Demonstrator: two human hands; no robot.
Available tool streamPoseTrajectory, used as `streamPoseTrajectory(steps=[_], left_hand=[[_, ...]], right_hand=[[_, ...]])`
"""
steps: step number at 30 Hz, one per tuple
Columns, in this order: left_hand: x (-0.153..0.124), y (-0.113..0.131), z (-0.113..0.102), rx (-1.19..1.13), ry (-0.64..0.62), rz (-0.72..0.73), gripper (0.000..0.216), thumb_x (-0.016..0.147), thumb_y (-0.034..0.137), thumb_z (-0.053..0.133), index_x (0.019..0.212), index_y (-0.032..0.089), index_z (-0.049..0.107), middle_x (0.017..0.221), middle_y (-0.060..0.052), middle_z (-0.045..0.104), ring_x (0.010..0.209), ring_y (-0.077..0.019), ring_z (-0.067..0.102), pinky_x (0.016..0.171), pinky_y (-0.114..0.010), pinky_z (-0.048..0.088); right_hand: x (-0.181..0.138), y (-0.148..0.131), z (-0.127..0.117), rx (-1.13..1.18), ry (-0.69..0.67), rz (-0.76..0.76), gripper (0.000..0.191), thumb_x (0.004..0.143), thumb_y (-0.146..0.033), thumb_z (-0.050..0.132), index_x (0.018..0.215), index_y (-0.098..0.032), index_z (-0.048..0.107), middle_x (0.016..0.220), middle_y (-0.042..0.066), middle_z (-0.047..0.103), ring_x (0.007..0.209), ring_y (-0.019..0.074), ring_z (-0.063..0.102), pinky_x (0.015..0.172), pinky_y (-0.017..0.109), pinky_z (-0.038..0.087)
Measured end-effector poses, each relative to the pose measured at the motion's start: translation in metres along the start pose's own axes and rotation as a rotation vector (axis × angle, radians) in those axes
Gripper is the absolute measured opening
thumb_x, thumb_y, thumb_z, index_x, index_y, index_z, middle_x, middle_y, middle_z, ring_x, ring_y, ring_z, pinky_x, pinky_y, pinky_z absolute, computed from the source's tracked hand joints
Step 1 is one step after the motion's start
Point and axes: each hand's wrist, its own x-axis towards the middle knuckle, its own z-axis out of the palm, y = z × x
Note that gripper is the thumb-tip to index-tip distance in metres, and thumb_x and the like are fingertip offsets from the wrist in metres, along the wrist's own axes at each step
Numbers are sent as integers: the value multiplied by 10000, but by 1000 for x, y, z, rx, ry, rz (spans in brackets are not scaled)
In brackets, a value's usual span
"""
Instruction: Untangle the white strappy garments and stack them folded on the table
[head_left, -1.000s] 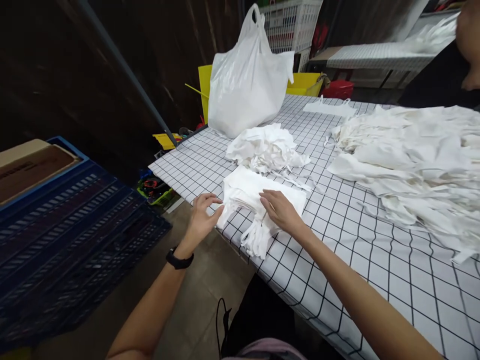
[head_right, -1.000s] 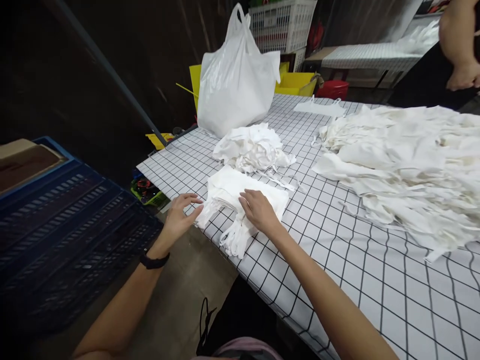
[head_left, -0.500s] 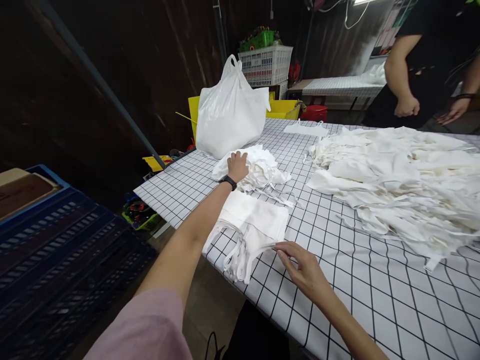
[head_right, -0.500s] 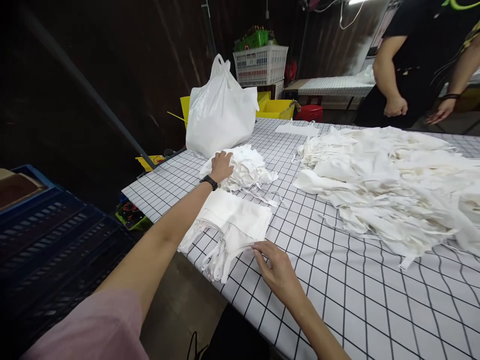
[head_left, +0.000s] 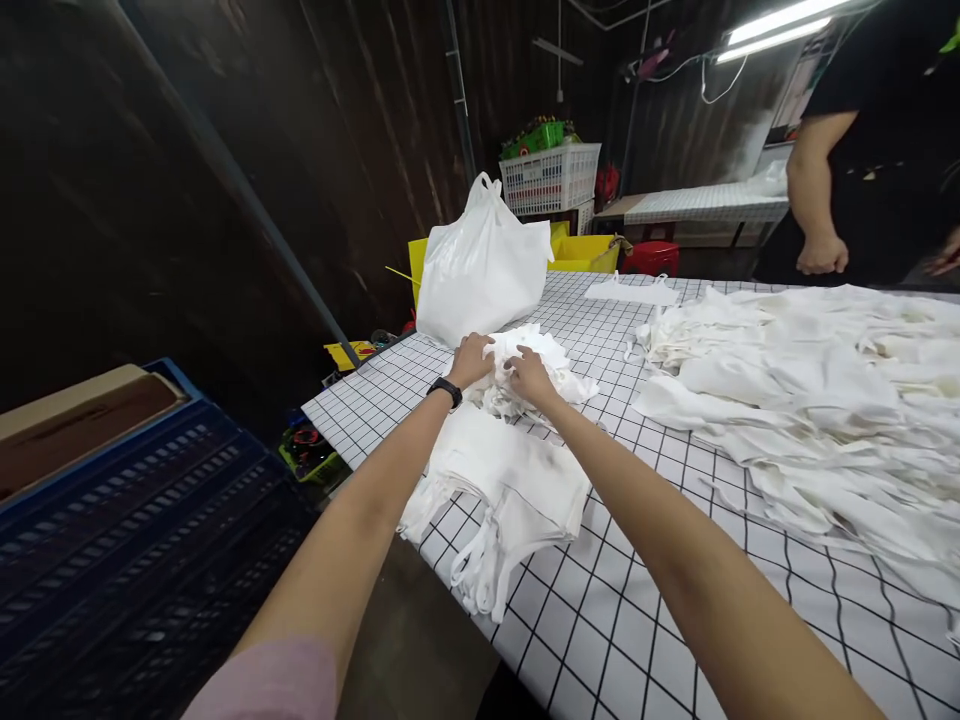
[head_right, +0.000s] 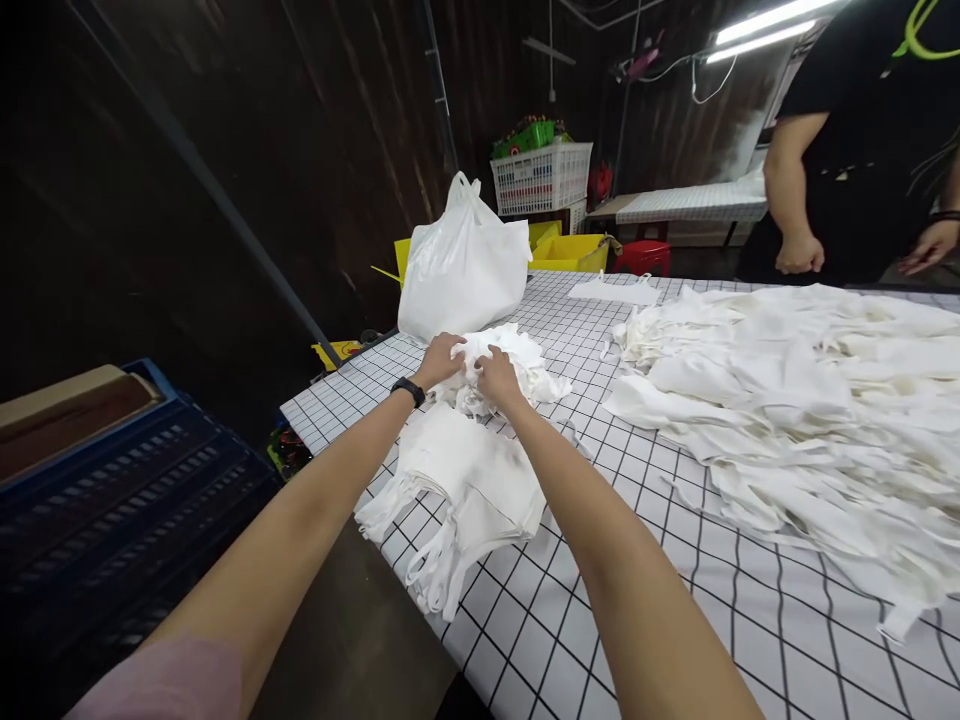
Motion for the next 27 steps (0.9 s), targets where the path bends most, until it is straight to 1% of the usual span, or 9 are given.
streamPoseTrajectory(steps=[2,5,8,10,13,18,22,25,27], left_hand=[[3,-14,-3,-21,-14,-35,465,856,172,544,1314,185,622,1387,-142,589,1313,-292,540,1113,-445,459],[8,-27,-4,-70,-48,-82,451,776,161,605,1222,173,672,1286,-150,651,1233,-310,588,1067,-457,485],[13,-30,-2,-153,-43,-101,253,734,177,642,974,180,724,1117,-123,709,1156,-306,614,1045,-449,488],[15,-28,-2,-231,-10,-109,110,706,177,664,809,188,701,1044,-105,719,1144,-300,616,1044,-435,481],[18,-26,-9,-393,40,-129,50,707,220,701,708,193,658,960,-76,730,1077,-269,642,983,-383,497],[26,-21,-34,-704,34,-179,144,796,312,691,796,177,639,789,-53,730,823,-186,680,793,-308,509],[29,-11,-57,-880,-48,-160,258,852,413,696,881,172,608,739,-59,708,775,-176,701,795,-319,527],[24,-4,-66,-930,-136,-85,370,777,429,785,1028,196,645,880,-57,729,873,-187,702,835,-333,529],[18,1,-65,-877,-196,15,548,642,355,877,1133,233,665,1024,-45,725,952,-197,680,856,-323,516]], right_hand=[[13,1,6,11,-22,10,368,791,-4,549,1021,-184,773,1554,131,520,1446,346,437,1178,547,362],[23,8,10,55,-6,57,356,771,-17,552,988,-195,769,1370,116,671,1333,322,551,1142,555,386],[29,15,8,131,67,108,322,820,-98,529,1015,-186,770,1228,100,742,1185,268,646,1057,442,474],[31,18,3,192,123,121,309,840,-166,521,1016,-183,775,1157,80,770,1083,229,681,960,354,522],[35,18,-8,277,202,132,297,812,-249,562,992,-164,783,1013,69,791,931,209,695,846,313,547],[40,4,-29,394,306,136,195,714,-275,661,831,-169,776,833,37,764,864,208,680,848,324,542],[43,-17,-45,520,316,130,117,729,-253,682,789,-163,727,755,27,728,788,175,679,805,315,570],[48,-35,-56,621,293,139,11,772,-179,660,770,-168,656,687,13,687,684,146,675,734,314,603],[53,-47,-65,655,275,140,91,770,-106,650,726,-172,607,652,6,661,650,136,671,722,317,615]])
